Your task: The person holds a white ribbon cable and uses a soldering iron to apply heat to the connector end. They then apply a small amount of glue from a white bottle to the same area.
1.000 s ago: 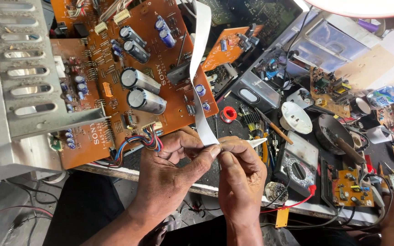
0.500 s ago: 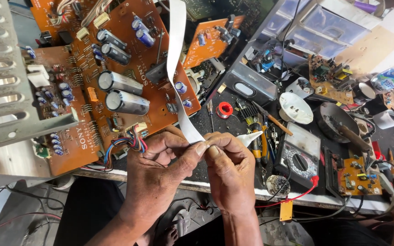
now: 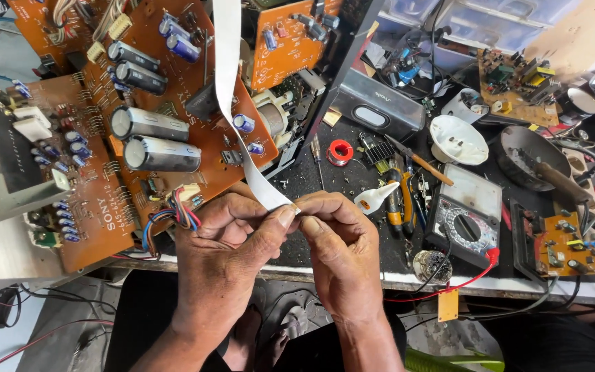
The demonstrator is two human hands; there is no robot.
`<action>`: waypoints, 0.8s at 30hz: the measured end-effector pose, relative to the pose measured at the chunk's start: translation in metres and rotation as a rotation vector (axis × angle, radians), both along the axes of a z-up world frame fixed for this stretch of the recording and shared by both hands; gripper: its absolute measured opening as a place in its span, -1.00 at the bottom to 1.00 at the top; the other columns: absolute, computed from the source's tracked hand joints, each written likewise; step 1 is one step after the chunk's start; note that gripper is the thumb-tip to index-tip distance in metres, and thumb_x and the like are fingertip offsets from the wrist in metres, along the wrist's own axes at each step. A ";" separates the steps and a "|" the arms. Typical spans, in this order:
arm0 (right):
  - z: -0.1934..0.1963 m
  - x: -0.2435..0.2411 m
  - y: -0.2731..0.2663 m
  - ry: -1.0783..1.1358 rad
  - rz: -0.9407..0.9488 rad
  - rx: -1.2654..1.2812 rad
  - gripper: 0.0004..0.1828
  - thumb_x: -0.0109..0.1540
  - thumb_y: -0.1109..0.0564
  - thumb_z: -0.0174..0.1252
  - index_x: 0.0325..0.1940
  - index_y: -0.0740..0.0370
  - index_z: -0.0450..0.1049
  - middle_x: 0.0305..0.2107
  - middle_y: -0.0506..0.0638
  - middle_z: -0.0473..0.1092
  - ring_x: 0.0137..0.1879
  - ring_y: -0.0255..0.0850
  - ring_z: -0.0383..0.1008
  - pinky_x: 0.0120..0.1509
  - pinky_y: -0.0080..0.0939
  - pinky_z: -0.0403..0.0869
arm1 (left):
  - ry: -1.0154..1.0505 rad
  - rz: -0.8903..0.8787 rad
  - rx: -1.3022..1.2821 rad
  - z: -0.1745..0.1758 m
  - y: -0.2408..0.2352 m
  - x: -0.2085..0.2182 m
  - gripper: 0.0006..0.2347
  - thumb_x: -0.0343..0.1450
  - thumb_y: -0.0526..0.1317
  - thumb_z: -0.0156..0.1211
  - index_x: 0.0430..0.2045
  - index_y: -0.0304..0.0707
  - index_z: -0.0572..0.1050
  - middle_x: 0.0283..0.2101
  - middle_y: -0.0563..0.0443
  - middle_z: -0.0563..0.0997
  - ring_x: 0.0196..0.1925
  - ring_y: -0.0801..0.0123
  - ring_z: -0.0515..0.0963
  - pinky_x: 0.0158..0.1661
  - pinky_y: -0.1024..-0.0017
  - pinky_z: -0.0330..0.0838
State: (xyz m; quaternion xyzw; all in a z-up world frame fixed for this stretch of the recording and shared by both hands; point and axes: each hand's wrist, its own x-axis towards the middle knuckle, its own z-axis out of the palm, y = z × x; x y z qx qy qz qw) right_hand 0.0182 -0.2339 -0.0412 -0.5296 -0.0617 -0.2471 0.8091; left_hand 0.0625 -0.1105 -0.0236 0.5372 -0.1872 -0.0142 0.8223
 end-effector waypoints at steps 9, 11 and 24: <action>0.026 0.006 0.003 0.247 -0.126 -0.231 -0.94 0.16 0.23 0.14 -0.35 0.26 0.51 -0.44 -0.04 0.46 -0.31 -0.33 0.39 -0.20 -0.30 0.40 | -0.082 0.024 -0.023 -0.004 -0.004 0.001 -0.86 0.37 -0.44 0.29 -0.55 -0.30 0.45 -0.45 0.01 0.52 -0.38 0.46 0.56 -0.32 0.55 0.50; 0.035 0.007 0.005 0.264 -0.131 -0.253 -0.98 0.12 0.24 0.13 -0.39 0.22 0.47 -0.46 -0.07 0.43 -0.33 -0.35 0.35 -0.22 -0.31 0.37 | -0.072 0.018 -0.025 -0.007 -0.003 0.001 -0.87 0.37 -0.42 0.30 -0.54 -0.29 0.45 -0.47 0.01 0.51 -0.45 0.48 0.54 -0.39 0.56 0.48; 0.003 0.009 -0.005 0.233 -0.065 0.037 -0.83 0.09 0.20 0.20 -0.34 0.41 0.54 -0.47 0.11 0.46 -0.30 -0.18 0.45 -0.10 -0.23 0.42 | 0.015 0.083 -0.009 -0.007 -0.006 -0.002 -0.83 0.33 -0.42 0.33 -0.54 -0.23 0.41 -0.44 -0.02 0.52 -0.41 0.24 0.74 -0.53 0.48 0.55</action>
